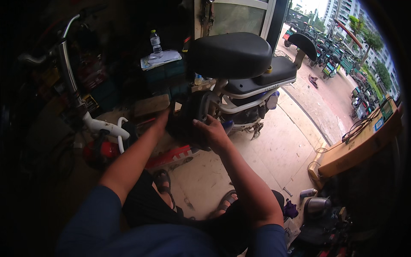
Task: The person prepares power cables and then connects wires to an electric scooter before aligning and fitting a plastic cover onto the frame.
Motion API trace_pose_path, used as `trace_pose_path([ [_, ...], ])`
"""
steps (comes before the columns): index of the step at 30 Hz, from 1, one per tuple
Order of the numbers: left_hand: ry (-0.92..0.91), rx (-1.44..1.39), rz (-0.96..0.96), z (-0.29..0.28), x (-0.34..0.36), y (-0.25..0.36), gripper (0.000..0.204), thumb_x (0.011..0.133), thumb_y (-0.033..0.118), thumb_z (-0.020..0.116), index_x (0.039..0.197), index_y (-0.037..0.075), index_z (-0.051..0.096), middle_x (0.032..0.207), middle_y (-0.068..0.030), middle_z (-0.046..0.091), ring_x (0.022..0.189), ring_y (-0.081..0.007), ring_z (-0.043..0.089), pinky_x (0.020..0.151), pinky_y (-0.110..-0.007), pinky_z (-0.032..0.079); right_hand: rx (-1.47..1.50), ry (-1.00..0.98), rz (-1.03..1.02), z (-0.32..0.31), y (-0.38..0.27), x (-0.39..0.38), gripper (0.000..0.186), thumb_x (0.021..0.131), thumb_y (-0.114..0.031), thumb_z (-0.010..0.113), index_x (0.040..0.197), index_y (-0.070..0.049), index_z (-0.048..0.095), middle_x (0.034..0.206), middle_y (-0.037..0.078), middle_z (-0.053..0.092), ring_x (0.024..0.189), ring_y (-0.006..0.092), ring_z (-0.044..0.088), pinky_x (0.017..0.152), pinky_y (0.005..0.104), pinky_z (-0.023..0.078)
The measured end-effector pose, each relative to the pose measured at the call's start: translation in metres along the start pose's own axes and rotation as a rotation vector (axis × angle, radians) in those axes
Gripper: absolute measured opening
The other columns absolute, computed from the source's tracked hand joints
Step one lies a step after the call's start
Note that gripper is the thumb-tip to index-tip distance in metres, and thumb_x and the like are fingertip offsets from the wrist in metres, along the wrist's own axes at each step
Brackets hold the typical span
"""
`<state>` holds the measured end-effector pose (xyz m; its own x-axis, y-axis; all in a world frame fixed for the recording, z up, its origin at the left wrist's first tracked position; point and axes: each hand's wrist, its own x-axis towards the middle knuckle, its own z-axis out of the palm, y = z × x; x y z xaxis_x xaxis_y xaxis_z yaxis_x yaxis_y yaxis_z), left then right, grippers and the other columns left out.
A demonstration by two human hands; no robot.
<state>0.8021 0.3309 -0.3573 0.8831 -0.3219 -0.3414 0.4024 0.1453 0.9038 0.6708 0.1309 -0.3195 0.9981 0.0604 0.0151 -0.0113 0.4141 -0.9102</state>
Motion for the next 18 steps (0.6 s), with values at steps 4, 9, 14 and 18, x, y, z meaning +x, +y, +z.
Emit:
trace_pose_path([
  [4, -0.039, -0.124, 0.090, 0.016, -0.015, 0.010, 0.052, 0.098, 0.050, 0.064, 0.126, 0.006, 0.066, 0.114, -0.0091, 0.072, 0.101, -0.0211, 0.068, 0.091, -0.034, 0.054, -0.080, 0.017, 0.041, -0.002, 0.002, 0.011, 0.040, 0.099, -0.020, 0.070, 0.129, 0.003, 0.057, 0.109, 0.010, 0.071, 0.094, 0.0161, 0.068, 0.082, 0.0294, 0.056],
  [9, 0.018, 0.094, 0.243, -0.017, 0.020, -0.023, 0.046, 0.095, 0.037, 0.069, 0.128, 0.006, 0.064, 0.116, -0.0100, 0.071, 0.102, -0.0226, 0.069, 0.092, -0.035, 0.055, -0.096, -0.032, 0.016, 0.015, 0.009, 0.018, 0.041, 0.101, -0.022, 0.069, 0.131, 0.004, 0.058, 0.110, 0.009, 0.070, 0.094, 0.0149, 0.067, 0.083, 0.0299, 0.055],
  [14, -0.016, -0.126, 0.049, -0.016, 0.010, -0.006, 0.047, 0.097, 0.040, 0.063, 0.131, 0.007, 0.062, 0.121, -0.0106, 0.069, 0.105, -0.0229, 0.068, 0.095, -0.034, 0.055, -0.233, 0.042, 0.095, 0.010, -0.019, 0.003, 0.047, 0.102, -0.023, 0.066, 0.139, 0.005, 0.056, 0.115, 0.010, 0.071, 0.098, 0.0145, 0.067, 0.084, 0.0294, 0.055],
  [18, -0.206, -0.243, 0.111, -0.063, 0.052, -0.016, 0.049, 0.104, 0.044, 0.049, 0.133, 0.007, 0.062, 0.119, -0.0101, 0.069, 0.107, -0.0228, 0.068, 0.098, -0.037, 0.055, -0.224, 0.128, 0.066, -0.017, -0.041, -0.008, 0.046, 0.102, -0.024, 0.065, 0.137, 0.005, 0.059, 0.114, 0.011, 0.073, 0.103, 0.0164, 0.069, 0.088, 0.0283, 0.054],
])
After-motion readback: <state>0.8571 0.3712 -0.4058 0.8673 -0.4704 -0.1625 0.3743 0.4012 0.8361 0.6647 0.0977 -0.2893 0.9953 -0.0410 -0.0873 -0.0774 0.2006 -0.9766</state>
